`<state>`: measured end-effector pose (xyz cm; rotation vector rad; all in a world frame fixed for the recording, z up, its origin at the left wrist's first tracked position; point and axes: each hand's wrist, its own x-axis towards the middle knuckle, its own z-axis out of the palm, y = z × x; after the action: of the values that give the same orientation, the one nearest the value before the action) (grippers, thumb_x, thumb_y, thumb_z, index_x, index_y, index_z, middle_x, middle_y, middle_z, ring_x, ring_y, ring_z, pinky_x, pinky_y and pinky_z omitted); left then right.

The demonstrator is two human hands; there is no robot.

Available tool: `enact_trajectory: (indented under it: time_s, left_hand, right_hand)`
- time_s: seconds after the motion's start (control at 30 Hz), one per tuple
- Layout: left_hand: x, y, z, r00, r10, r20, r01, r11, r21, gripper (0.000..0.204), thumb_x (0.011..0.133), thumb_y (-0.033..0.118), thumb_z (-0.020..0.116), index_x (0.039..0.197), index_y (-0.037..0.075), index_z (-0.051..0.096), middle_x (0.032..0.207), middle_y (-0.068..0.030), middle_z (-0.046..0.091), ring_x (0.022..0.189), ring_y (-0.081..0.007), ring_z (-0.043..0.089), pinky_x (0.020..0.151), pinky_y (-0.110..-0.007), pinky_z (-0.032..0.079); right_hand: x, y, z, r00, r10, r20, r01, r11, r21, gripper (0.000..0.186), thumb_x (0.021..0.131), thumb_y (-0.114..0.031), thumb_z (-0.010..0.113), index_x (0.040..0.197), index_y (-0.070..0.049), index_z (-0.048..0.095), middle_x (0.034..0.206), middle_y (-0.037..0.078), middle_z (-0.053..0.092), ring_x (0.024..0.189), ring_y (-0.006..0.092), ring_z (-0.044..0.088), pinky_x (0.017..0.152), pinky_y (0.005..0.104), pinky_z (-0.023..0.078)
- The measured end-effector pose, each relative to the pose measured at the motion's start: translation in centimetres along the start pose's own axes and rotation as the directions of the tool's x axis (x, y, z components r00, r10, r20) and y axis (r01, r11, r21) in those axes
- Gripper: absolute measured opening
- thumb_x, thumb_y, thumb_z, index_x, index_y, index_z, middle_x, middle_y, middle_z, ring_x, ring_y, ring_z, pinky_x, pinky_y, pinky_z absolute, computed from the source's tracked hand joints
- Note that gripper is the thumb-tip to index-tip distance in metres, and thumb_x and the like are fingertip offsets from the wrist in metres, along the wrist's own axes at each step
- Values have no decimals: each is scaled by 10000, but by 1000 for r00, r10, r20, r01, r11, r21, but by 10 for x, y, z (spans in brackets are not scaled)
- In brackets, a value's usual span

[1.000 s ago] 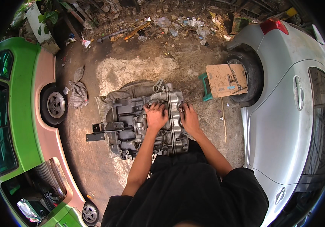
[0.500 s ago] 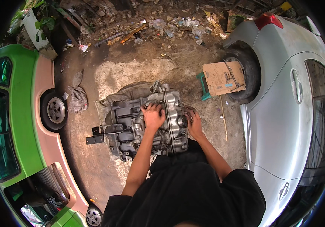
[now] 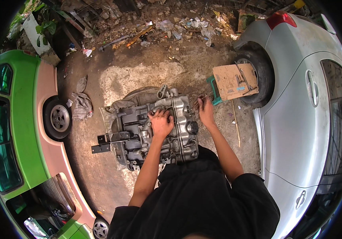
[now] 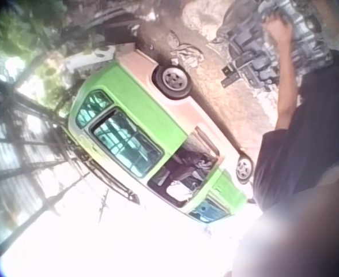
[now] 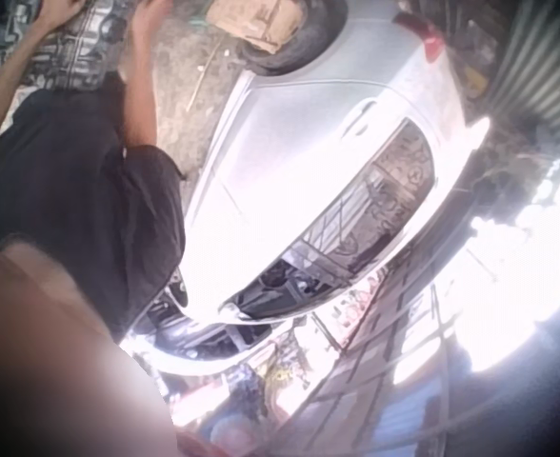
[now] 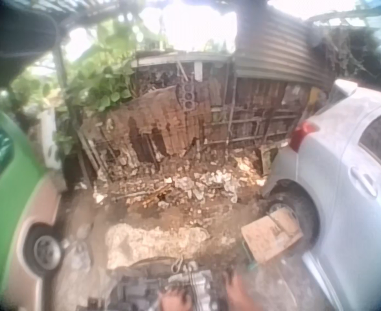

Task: The person uses a wrench to tighten bolts on a car engine block resting on a tire. They repeatedly rotate the wrench on multiple bolt locations while stabilizing the engine with the other hand.

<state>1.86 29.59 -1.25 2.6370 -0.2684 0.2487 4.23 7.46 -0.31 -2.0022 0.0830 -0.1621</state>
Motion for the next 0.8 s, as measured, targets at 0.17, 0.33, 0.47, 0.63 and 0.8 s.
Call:
enact_trajectory:
  time_s: [0.17,0.33,0.47,0.63,0.8]
  left_hand:
    - [-1,0,1,1000,-7,16,7,1000,-1,257,798,233,591,939,58,715,979,-79,686,1043,-255,595,1044,-645,249]
    - [-1,-1,1,999,-25,42,25,1000,-2,261,804,235,594,961,61,707,982,-70,679,1050,-256,592,1040,-697,238]
    - [-1,0,1,999,-30,38,30,999,-16,265,806,237,593,968,62,710,986,-69,681,1050,-253,592,1035,-707,240]
    - [0,0,-1,997,-34,66,33,999,15,269,807,233,591,977,64,714,994,-69,684,1047,-251,593,1020,-664,272]
    - [0,2,0,1000,-21,-4,21,1000,16,251,772,208,612,928,46,723,974,-82,697,1014,-252,605,1020,-601,292]
  right_hand:
    - [46,14,9,959,193,210,-192,981,-26,371,1038,-342,483,998,25,523,725,103,646,622,223,641,590,362,483]
    - [70,29,16,883,316,348,-341,940,13,355,1021,-332,526,979,19,555,725,109,649,624,198,645,569,354,476]
    - [84,39,22,854,342,392,-349,935,-56,349,1007,-315,555,976,31,585,733,115,644,613,181,627,561,356,469]
    - [94,59,32,867,325,378,-261,942,-211,387,994,-335,570,1019,49,609,764,115,655,662,229,628,609,383,471]
    - [89,36,30,877,355,324,-203,885,-419,371,989,-292,559,1057,69,616,846,207,668,740,363,638,675,439,484]
